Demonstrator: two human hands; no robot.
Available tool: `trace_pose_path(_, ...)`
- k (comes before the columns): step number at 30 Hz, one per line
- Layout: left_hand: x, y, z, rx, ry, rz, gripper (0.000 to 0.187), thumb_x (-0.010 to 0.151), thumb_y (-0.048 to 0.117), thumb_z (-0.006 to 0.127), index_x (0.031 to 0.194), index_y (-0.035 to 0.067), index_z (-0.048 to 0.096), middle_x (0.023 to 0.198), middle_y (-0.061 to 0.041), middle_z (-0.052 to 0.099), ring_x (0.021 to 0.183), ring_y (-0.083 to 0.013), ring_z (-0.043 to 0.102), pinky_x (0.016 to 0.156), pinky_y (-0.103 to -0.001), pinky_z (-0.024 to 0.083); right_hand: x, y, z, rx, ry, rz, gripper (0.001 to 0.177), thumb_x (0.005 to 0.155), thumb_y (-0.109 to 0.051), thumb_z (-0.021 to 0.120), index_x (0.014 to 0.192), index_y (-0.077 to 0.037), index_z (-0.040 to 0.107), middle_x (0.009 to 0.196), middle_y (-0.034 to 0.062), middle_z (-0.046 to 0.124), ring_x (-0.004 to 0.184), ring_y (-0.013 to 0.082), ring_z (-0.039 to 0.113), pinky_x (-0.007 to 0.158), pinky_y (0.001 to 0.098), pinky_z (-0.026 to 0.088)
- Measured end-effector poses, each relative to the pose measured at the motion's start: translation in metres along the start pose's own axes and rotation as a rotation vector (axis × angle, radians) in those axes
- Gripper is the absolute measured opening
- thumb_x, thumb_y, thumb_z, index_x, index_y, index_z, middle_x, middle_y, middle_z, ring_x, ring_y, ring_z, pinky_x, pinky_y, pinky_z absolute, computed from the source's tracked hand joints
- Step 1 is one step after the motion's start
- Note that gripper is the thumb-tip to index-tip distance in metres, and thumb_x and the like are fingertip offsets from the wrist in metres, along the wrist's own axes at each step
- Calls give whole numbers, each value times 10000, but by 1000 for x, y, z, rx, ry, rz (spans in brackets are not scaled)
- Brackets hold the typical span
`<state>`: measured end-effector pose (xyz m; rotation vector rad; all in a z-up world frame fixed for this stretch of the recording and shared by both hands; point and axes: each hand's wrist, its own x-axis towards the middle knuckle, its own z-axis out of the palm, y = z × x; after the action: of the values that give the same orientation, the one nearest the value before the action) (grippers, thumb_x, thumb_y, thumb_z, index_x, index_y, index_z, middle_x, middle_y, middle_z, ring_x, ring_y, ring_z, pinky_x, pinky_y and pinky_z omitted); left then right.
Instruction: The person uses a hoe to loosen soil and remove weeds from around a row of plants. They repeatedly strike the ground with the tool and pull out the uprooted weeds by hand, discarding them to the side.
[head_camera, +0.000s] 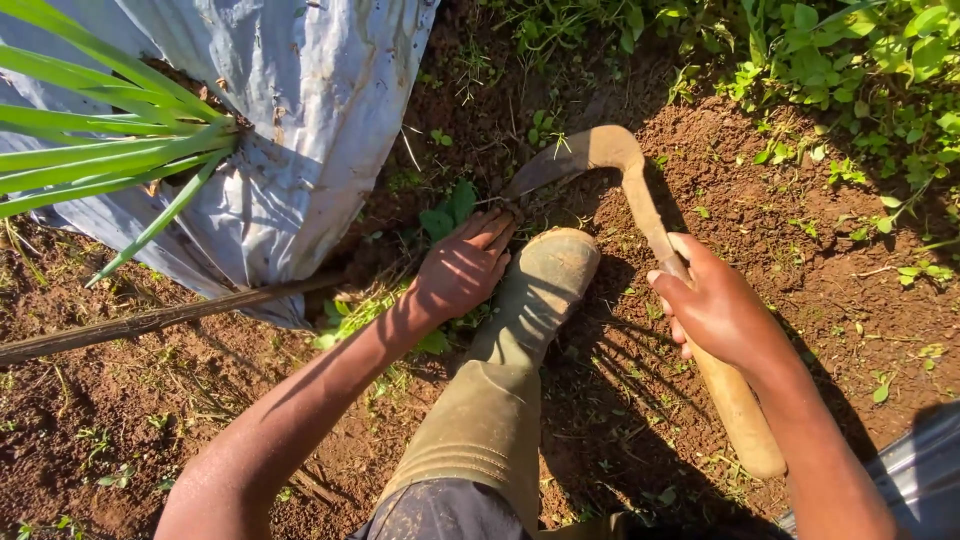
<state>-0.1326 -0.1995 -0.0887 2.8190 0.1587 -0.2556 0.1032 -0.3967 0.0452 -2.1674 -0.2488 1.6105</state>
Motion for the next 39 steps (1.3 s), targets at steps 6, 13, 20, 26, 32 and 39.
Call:
trace_pose_path(6,-6,-8,9,-111,128,56,460,1062,244,560,1420,-46,581,1417,-204,630,1309,-328,606,1194,-435,416,15,-23,6,282,340,-89,319,1062,-119,439,1379,-89,447,815,106,516,550,213,501,439,373,471)
trace_pose_path(13,-4,4,-2,-195,112,-18,611,1016,254,633,1576,114,432,1555,-143,458,1454,-338,449,1210,-494,378,20,-14,29,-25,42,-41,576,1030,-143,404,1556,62,289,838,257,634,605,276,636,483,408,608)
trace_pose_path(20,19,9,-24,-71,56,79,603,1080,313,562,1629,159,364,1671,-112,343,1544,-317,319,1253,-529,267,-18,-4,23,-309,-125,53,627,1018,-104,451,1607,-15,255,964,304,692,622,291,711,524,393,624)
trace_pose_path(26,15,0,1,-44,79,-31,484,1120,393,450,1330,17,670,1338,-138,658,1358,-293,559,1220,-428,349,-24,-24,15,-155,-92,83,611,1004,-129,461,1577,19,308,909,289,672,578,290,678,499,415,625)
trace_pose_path(32,4,-5,19,65,65,-71,475,1084,451,499,1231,58,721,1173,-103,702,1178,-235,674,1128,-384,453,-27,14,17,47,133,5,593,1025,-141,478,1549,103,349,684,268,620,467,313,600,474,446,566)
trace_pose_path(39,31,-14,-74,18,371,56,187,1011,159,661,1140,35,712,1048,-133,706,929,-286,673,886,-435,550,-62,94,20,315,417,173,306,1102,-121,464,1395,-34,479,754,179,489,498,306,474,467,469,450)
